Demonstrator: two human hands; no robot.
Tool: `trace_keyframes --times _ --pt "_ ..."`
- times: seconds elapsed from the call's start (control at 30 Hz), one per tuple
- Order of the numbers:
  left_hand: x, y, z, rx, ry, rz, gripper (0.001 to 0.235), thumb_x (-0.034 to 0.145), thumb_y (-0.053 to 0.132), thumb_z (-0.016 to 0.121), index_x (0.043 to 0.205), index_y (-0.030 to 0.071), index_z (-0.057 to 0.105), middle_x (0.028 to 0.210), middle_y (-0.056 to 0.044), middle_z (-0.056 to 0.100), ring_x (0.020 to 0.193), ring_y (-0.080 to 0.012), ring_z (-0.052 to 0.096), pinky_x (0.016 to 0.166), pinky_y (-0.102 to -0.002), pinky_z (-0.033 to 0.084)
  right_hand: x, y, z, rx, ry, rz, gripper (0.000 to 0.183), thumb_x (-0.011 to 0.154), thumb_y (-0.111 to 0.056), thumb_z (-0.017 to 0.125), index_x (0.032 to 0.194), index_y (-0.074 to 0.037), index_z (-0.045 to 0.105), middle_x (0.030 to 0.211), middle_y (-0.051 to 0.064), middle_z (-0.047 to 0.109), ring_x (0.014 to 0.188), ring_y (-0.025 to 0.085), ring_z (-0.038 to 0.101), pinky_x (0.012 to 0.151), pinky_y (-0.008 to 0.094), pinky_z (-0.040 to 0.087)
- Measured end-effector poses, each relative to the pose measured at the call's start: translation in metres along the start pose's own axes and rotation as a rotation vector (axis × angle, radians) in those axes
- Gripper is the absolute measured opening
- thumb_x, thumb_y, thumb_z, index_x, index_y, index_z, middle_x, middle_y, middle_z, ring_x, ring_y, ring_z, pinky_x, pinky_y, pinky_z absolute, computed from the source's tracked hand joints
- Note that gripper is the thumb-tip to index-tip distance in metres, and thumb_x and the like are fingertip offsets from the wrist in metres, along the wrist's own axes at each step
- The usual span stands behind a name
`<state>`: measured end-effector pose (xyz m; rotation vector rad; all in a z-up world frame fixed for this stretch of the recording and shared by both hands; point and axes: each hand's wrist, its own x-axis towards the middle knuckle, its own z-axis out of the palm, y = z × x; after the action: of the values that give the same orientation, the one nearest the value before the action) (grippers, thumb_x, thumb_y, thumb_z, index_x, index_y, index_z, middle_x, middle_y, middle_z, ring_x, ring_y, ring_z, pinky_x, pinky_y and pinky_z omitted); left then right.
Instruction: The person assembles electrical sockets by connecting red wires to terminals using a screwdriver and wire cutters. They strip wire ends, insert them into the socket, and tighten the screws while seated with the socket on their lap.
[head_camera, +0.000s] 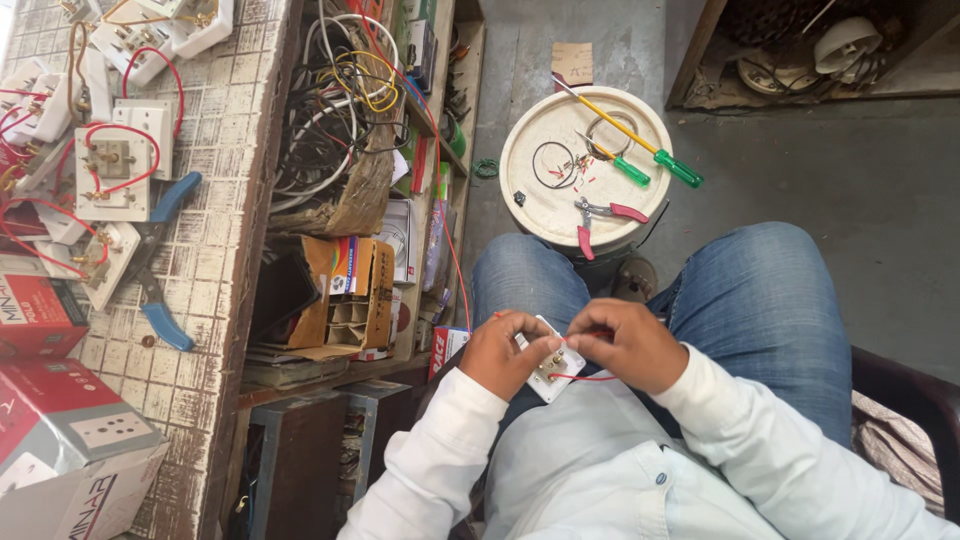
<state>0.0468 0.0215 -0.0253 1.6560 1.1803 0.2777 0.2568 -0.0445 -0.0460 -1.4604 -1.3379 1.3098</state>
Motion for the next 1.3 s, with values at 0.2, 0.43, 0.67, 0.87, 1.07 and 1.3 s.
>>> trace_keyframes --times 0.2,0.43,0.67,0.87,1.07,1.3 --pt "-0.012 -0.003 0.007 0.224 0.105 0.076 0.029 0.076 0.012 0.082 0.104 0.008 0.073 0.112 -0.011 0.066 0.097 -0.0328 0.070 0.081 -0.041 0.056 0.009 0.037 0.008 0.014 0.042 0.196 0.015 0.084 -0.015 0.077 0.092 -0.003 0.075 0.079 0.002 0.075 0.071 0.007 0.064 0.066 0.026 0.054" --pt "-0.016 -0.003 0.009 0.213 0.211 0.222 0.028 0.077 0.008 0.081 0.104 0.008 0.073 0.107 -0.011 0.067 0.094 -0.0330 0.070 0.078 -0.040 0.056 0.007 0.046 0.027 0.072 -0.027 0.133 0.011 0.085 -0.012 0.075 0.089 -0.002 0.072 0.081 0.003 0.073 0.073 0.009 0.065 0.068 0.027 0.055" --pt "-0.009 -0.022 0.009 0.018 0.113 0.199 0.014 0.080 0.008 0.081 0.093 0.006 0.076 0.091 -0.005 0.071 0.065 -0.0155 0.064 0.058 -0.028 0.050 0.008 0.040 0.019 0.146 -0.112 0.044 0.012 0.086 -0.013 0.075 0.092 -0.002 0.072 0.088 0.005 0.074 0.081 0.011 0.070 0.076 0.029 0.057" --pt "-0.003 -0.049 0.007 -0.324 -0.132 0.078 0.008 0.087 0.007 0.077 0.093 0.004 0.072 0.081 0.001 0.068 0.063 -0.0042 0.051 0.059 -0.021 0.042 0.030 0.077 -0.019 -0.035 0.109 -0.238 0.014 0.087 -0.013 0.075 0.096 -0.003 0.071 0.092 0.005 0.069 0.088 0.016 0.069 0.080 0.032 0.056" --pt "0.006 -0.064 0.014 -0.301 -0.009 0.094 0.011 0.087 0.010 0.077 0.094 0.004 0.072 0.081 0.003 0.067 0.066 -0.0021 0.050 0.062 -0.020 0.043 0.164 0.192 -0.160 -0.084 0.941 0.547 0.020 0.100 -0.022 0.066 0.108 -0.003 0.068 0.085 0.012 0.069 0.070 0.021 0.064 0.060 0.035 0.054" --pt "0.005 -0.064 0.008 -0.399 0.020 -0.017 0.011 0.088 0.010 0.074 0.096 0.002 0.071 0.077 0.001 0.066 0.065 -0.0032 0.054 0.059 -0.021 0.045 0.200 0.255 -0.173 0.485 0.943 0.739 0.032 0.101 -0.027 0.060 0.120 -0.002 0.062 0.091 0.021 0.070 0.067 0.028 0.068 0.053 0.039 0.057"
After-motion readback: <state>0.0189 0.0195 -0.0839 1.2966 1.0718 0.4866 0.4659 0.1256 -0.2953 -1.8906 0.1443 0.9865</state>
